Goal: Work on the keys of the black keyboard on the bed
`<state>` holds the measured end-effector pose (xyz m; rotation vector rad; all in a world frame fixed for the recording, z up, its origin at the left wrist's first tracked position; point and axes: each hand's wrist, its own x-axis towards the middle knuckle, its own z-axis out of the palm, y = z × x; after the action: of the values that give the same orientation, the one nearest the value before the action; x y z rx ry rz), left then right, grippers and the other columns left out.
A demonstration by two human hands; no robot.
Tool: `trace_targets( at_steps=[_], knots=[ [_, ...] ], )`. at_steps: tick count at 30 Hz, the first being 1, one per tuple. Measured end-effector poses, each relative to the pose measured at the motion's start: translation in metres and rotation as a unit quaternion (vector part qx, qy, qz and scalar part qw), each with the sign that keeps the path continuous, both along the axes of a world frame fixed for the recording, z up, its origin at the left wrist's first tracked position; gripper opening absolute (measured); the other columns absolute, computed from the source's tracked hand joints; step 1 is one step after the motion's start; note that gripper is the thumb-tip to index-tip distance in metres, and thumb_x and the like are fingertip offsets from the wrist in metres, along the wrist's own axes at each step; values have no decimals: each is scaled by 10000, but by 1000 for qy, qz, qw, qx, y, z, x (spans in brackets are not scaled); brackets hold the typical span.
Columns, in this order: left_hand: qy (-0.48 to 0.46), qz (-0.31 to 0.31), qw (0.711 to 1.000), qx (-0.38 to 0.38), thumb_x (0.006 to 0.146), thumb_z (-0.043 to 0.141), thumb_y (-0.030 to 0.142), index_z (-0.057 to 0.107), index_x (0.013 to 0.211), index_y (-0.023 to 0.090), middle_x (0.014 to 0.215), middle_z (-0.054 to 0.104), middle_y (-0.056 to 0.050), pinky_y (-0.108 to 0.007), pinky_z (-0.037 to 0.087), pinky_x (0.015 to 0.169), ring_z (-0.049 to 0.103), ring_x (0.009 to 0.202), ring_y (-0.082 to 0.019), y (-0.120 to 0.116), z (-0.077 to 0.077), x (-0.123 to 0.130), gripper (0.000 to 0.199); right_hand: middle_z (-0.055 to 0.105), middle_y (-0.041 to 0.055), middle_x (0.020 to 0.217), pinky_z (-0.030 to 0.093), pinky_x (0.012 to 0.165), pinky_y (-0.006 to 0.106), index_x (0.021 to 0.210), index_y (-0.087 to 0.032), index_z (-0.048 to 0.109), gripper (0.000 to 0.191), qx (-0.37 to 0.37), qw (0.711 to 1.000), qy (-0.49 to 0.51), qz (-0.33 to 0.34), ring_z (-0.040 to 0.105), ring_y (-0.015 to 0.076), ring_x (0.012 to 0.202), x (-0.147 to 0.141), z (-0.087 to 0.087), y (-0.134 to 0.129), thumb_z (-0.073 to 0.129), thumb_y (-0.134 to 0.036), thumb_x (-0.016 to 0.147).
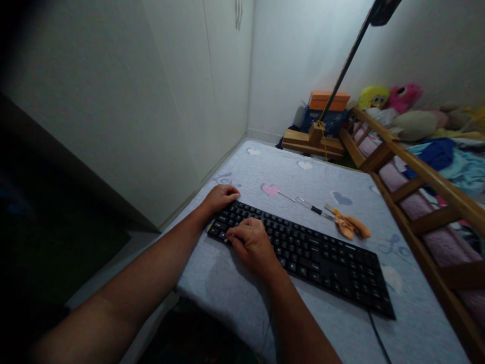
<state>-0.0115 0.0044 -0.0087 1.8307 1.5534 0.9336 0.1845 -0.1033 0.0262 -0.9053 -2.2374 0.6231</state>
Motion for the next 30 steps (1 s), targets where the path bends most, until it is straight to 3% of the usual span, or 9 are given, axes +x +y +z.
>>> trace_targets(
  at_steps=[12,30],
  knots=[
    [0,-3,1000,-1,775,581,318,762,813,161,753,741,-35,-270,478,682,654,739,-181,0,-1,0,243,662,28,805,446,805,341,823,-221,738,188,-24,1000,-2,-5,599,174,815,12,6,1,601,-97,857],
    [3,-3,1000,5,776,582,314,767,804,160,746,742,-41,-280,487,704,661,741,-189,1,0,-1,242,653,28,820,454,808,335,861,-236,755,175,-41,999,11,-6,602,174,834,7,3,2,621,-123,873]
  ],
)
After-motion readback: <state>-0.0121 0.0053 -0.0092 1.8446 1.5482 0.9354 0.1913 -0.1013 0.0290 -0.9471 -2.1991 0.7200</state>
